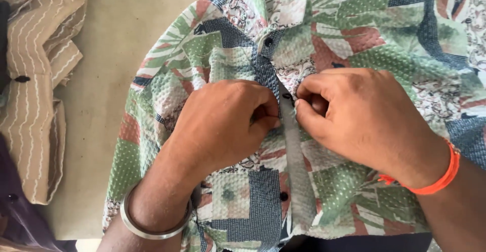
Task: Buttoning up a patterned short-sleeved shirt on a work table.
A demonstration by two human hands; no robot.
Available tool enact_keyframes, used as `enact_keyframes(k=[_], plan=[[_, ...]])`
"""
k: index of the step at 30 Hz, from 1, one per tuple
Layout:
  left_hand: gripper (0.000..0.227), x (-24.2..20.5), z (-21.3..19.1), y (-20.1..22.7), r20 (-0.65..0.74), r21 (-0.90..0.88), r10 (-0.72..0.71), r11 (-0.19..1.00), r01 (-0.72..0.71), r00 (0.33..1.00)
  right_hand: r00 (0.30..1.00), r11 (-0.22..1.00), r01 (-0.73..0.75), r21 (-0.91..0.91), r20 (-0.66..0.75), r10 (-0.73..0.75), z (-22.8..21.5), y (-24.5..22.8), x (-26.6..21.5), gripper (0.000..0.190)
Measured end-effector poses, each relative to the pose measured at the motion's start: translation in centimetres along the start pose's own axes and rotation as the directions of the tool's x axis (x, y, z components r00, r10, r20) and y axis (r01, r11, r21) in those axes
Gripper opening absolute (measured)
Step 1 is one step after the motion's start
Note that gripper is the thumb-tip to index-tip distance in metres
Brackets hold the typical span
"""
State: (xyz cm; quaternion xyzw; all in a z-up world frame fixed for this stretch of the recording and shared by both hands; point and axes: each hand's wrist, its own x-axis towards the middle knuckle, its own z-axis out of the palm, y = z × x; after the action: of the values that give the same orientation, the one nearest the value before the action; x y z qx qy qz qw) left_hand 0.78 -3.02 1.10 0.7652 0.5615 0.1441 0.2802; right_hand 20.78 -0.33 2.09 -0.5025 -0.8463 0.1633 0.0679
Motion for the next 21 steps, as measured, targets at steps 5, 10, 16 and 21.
enact_keyframes(k=[5,10,16,21], plan=[[0.01,-0.2,0.0,-0.1,-0.043,-0.175,0.022,0.984,-0.029,0.999,0.998,0.967,-0.039,0.25,0.053,0.027,-1.1,0.0,0.0,0.02],[0.012,-0.5,-0.4,0.3,-0.07,-0.272,0.056,0.96,-0.073,0.996,0.911,0.911,-0.303,0.28,0.366,0.191,-2.5,-0.9,0.6,0.019],[0.017,-0.7,-0.2,0.3,-0.115,-0.313,0.077,0.943,-0.109,0.99,0.907,0.881,-0.294,0.37,0.398,0.136,-2.5,-0.4,0.3,0.019],[0.019,-0.8,0.1,-0.1,-0.178,-0.277,0.121,0.946,-0.167,0.977,0.864,0.866,-0.377,0.327,0.462,0.201,-2.8,-1.0,0.6,0.022]])
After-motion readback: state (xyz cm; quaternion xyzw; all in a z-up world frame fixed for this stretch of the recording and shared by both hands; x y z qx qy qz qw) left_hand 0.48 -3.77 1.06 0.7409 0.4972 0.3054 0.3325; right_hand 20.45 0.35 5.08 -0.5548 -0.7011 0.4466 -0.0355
